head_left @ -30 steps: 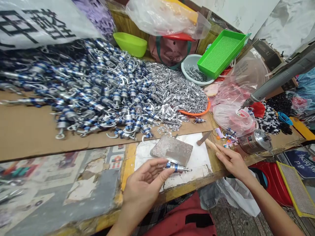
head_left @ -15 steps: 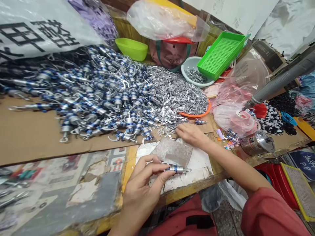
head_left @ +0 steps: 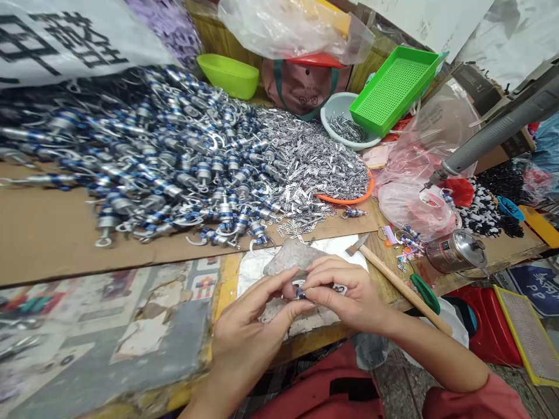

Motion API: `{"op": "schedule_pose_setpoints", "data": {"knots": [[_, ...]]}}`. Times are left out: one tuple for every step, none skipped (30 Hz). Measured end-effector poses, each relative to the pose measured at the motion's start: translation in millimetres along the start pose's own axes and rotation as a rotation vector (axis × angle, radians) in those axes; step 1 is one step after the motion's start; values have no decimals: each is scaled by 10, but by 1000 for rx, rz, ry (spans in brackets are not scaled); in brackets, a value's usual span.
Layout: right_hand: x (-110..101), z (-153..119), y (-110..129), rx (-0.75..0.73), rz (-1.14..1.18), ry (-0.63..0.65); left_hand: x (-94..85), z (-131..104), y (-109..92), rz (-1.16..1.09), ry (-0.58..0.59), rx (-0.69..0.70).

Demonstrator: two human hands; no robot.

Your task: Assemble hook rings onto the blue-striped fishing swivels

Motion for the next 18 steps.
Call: {"op": "schedule_pose_setpoints", "data": {"knots": [[2,-12,-15,2,23,-13,-2,6,-66,2,3,62],[0,-22,-35,10,53,-23,-5,7,-133,0,6,125],[-2,-32,-53,18,84,-30,-8,5,-195,-4,10,183],[-1,-43,-67,30,110,-33,-11,0,-246,-4,14,230],[1,-56,-80,45,131,-35,-15,-7,-289,-4,15,268],[1,-70,-94,68,145,-41,-18,-15,-318,0,16,293],[-4,-86,-110,96,152,-55,-26,-24,-342,5,11,313],[-16,-103,-128,125,154,-78,-30,-32,-358,13,8,323],[-31,-118,-143,152,152,-103,-32,-38,-367,24,7,327],[-45,-130,-153,170,146,-126,-35,-42,-370,35,3,323],[-51,-136,-156,179,137,-137,-39,-44,-373,46,-2,317],[-47,-135,-153,180,127,-133,-44,-45,-376,53,-7,312],[-35,-131,-148,177,121,-118,-51,-45,-381,54,-14,308],[-18,-125,-144,174,119,-97,-60,-44,-384,50,-22,302],[-4,-119,-140,171,120,-79,-70,-43,-388,38,-29,297],[2,-117,-135,167,118,-67,-70,-41,-384,22,-23,287],[3,-117,-126,160,110,-59,-63,-37,-374,2,-7,270],[1,-120,-109,146,95,-53,-51,-31,-351,-22,14,241]]}}
Point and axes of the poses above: each hand's wrist, its own z-axis towards the middle knuckle, its own x-axis out of the palm, y = z × x, the point moved 9 cm from there along z, towards the middle knuckle, and after that the axes turned 2 degrees about -x, right-handed, at the moved point
